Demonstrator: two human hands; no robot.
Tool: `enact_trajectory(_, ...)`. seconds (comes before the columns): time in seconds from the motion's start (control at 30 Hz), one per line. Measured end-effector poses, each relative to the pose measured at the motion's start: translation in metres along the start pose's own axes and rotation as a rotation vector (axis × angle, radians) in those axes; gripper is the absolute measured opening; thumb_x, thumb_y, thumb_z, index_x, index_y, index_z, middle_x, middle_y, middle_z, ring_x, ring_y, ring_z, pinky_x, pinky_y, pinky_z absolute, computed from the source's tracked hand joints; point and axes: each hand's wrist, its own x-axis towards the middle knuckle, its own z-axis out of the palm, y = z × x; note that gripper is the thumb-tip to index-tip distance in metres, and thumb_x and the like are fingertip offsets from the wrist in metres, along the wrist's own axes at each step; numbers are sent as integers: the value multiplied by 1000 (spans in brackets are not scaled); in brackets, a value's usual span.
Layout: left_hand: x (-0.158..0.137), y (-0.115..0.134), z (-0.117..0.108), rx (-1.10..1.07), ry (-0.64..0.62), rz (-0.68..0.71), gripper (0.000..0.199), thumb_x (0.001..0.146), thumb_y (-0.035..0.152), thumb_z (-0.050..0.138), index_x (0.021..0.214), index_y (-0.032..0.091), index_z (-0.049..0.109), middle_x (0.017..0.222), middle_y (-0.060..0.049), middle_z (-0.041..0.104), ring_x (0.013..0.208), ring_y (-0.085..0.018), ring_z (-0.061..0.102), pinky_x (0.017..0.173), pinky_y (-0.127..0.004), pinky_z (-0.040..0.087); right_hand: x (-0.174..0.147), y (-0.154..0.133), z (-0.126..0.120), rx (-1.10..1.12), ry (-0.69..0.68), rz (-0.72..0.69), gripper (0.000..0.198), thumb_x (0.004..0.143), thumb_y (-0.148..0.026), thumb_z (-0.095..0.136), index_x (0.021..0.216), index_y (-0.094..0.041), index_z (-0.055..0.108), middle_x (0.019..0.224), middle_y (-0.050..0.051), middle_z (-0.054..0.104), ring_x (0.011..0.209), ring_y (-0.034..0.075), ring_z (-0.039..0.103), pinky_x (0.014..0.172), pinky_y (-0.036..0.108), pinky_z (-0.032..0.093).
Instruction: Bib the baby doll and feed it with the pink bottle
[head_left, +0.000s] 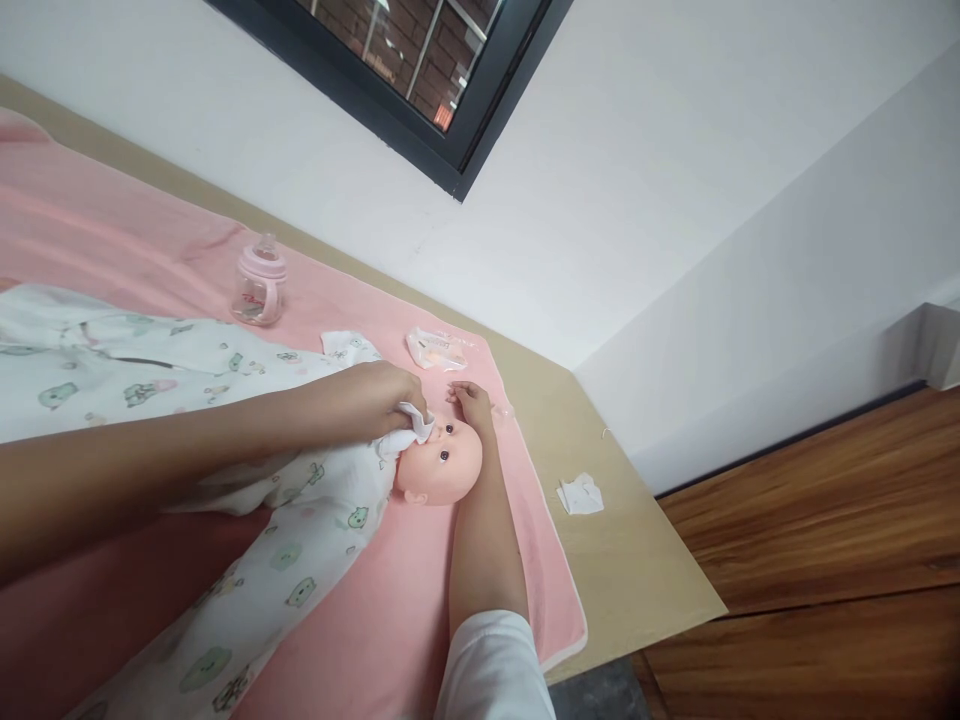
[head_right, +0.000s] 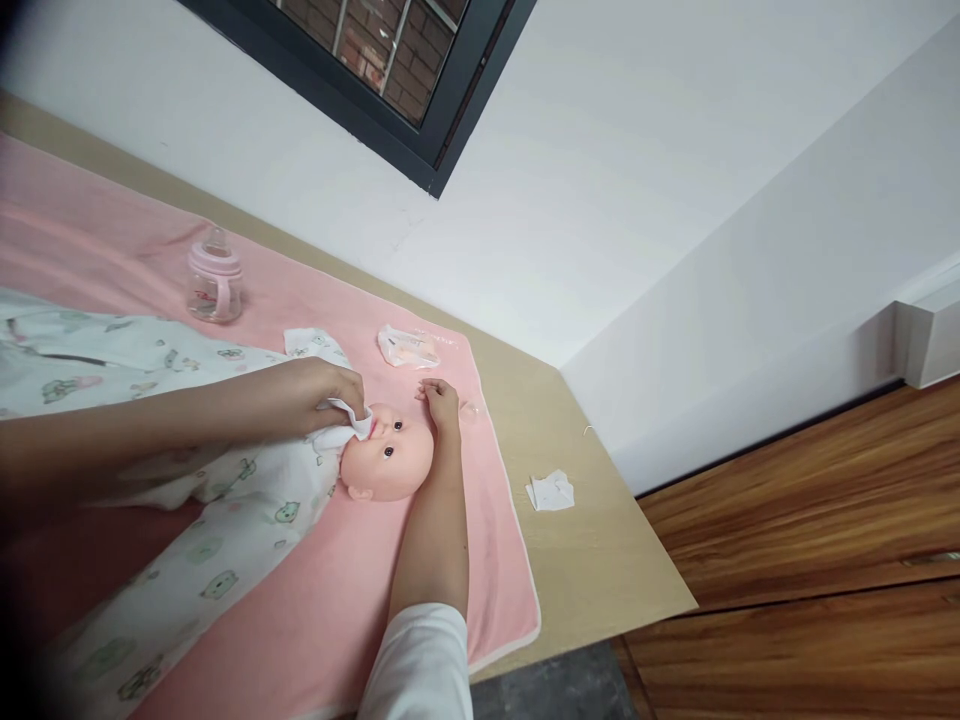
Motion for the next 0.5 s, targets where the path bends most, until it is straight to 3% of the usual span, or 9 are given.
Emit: enact_trajectory(0.5, 3, 1, -6, 77, -18, -27, 22, 79, 14, 51, 78, 21, 72, 84, -7, 70, 82, -24, 65, 72, -31, 42, 0, 2, 0, 21, 2, 1, 13, 76, -14, 58, 82, -17, 68, 71, -1, 69, 63, 10, 63, 82, 29, 55)
